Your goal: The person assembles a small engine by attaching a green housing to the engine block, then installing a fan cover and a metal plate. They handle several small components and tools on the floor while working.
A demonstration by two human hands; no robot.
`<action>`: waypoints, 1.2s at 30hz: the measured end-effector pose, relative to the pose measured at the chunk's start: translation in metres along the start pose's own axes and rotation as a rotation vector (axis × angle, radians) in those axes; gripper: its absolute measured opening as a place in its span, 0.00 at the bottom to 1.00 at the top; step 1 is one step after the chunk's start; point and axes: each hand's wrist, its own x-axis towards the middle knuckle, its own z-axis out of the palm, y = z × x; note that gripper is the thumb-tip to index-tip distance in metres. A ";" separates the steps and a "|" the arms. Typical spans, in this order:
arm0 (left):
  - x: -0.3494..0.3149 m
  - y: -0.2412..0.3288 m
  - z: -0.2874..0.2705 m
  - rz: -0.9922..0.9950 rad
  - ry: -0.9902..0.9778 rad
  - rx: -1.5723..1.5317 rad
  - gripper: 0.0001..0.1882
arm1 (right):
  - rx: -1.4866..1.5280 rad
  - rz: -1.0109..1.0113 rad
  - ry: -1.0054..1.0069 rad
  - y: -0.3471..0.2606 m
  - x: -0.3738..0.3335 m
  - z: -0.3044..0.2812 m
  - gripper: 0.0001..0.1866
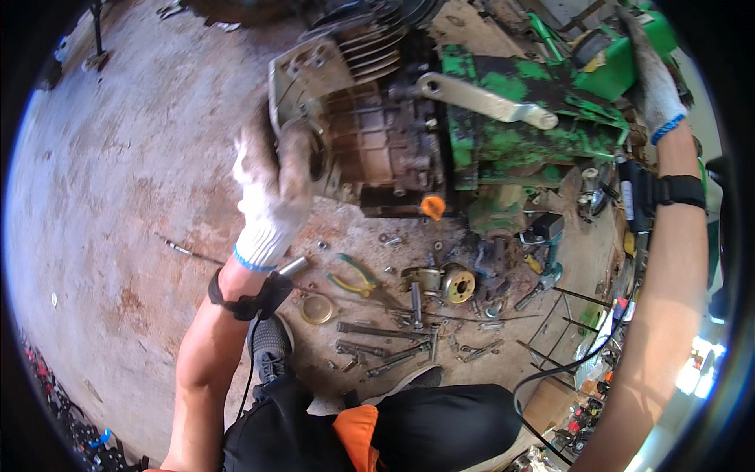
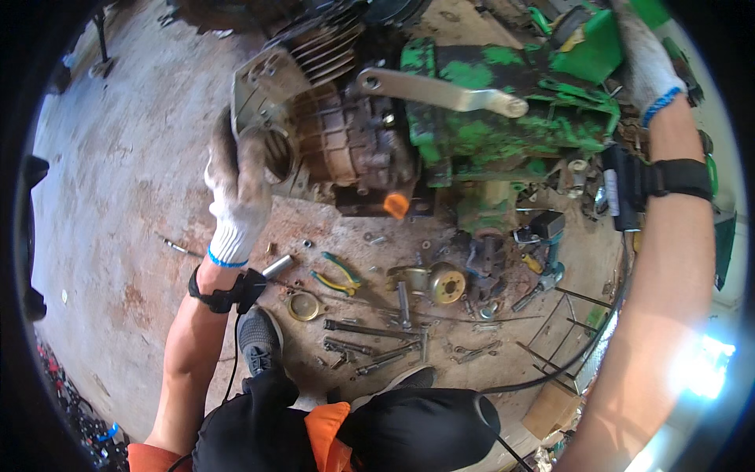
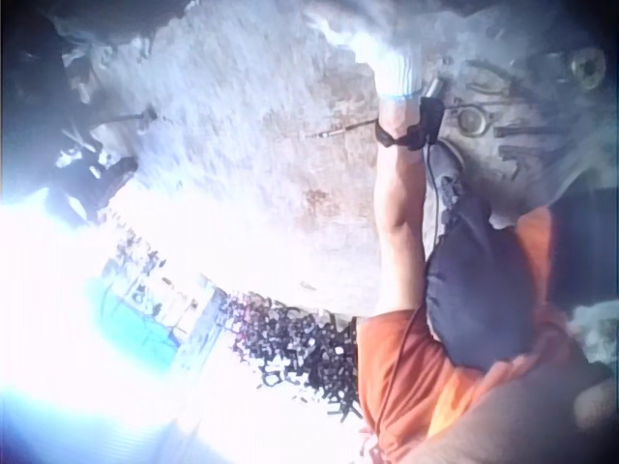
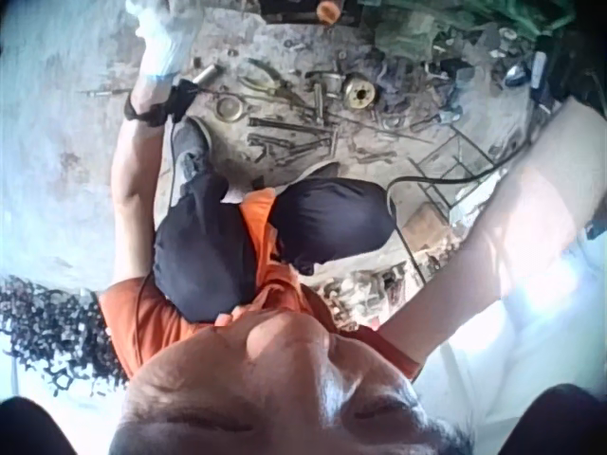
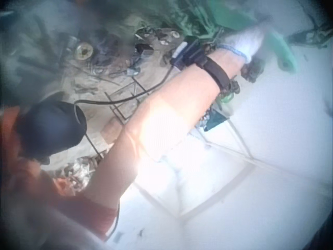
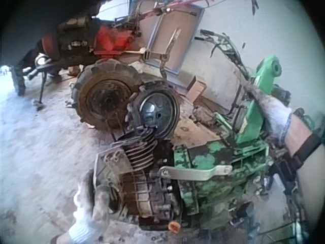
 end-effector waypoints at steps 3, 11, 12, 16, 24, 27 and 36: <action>0.001 0.001 0.003 0.034 0.034 0.145 0.29 | -0.050 -0.044 0.034 0.000 -0.001 0.001 0.43; -0.004 0.000 0.002 -0.001 -0.045 0.160 0.36 | -0.100 -0.045 0.090 0.005 0.011 -0.005 0.46; -0.005 -0.001 0.002 0.010 -0.051 0.150 0.37 | -0.107 -0.040 0.092 0.007 0.014 -0.007 0.46; -0.006 -0.005 0.001 0.042 -0.040 0.113 0.43 | -0.093 0.051 0.119 0.008 0.027 -0.011 0.48; -0.005 0.003 -0.003 -0.117 -0.111 -0.064 0.43 | -0.241 -0.011 0.214 -0.014 0.005 0.007 0.43; -0.007 0.002 -0.003 -0.125 -0.110 -0.080 0.44 | -0.151 -0.018 0.196 -0.014 0.000 0.006 0.41; -0.019 -0.008 -0.015 -0.151 -0.151 -0.068 0.41 | -0.998 -0.628 -0.030 0.006 -0.010 -0.050 0.33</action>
